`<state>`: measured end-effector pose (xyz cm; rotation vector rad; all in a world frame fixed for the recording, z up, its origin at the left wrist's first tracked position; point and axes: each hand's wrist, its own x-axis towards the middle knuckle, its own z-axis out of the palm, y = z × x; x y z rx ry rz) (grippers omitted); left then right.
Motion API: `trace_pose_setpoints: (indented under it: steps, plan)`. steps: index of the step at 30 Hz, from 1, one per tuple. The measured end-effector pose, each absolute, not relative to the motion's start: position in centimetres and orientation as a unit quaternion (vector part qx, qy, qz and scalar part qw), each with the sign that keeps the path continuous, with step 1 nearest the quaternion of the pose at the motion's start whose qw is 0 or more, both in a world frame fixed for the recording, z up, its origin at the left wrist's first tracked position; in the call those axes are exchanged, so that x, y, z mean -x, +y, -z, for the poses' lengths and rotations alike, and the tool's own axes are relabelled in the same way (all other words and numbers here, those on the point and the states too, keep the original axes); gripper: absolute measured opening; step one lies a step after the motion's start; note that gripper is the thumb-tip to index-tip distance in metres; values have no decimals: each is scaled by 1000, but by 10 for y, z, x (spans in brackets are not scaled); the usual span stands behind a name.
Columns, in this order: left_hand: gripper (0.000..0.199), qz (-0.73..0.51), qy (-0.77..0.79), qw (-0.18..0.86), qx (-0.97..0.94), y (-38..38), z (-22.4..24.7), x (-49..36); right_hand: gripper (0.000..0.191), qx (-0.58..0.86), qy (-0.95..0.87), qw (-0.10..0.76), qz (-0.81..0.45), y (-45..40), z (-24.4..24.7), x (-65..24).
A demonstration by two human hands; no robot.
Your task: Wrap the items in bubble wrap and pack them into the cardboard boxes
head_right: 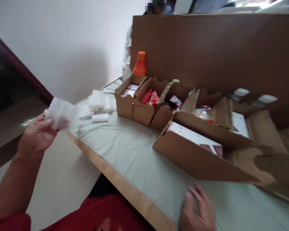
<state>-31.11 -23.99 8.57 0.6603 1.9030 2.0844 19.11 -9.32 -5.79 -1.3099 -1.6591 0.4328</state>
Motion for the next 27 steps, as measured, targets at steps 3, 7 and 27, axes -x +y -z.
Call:
trace_pose_setpoints:
  steps: [3,7,27]
  plan:
    - [32,-694,583,340,-250,-225,-87,231,47,429,-771,404,-243,-119,20,-144]
    - [35,-569,478,604,-289,-195,-75,124,100,276,-805,362,-381,-109,-24,-117]
    - [30,-514,631,314,-489,-170,-7,80,42,520,-698,135,-474,-31,-9,-260]
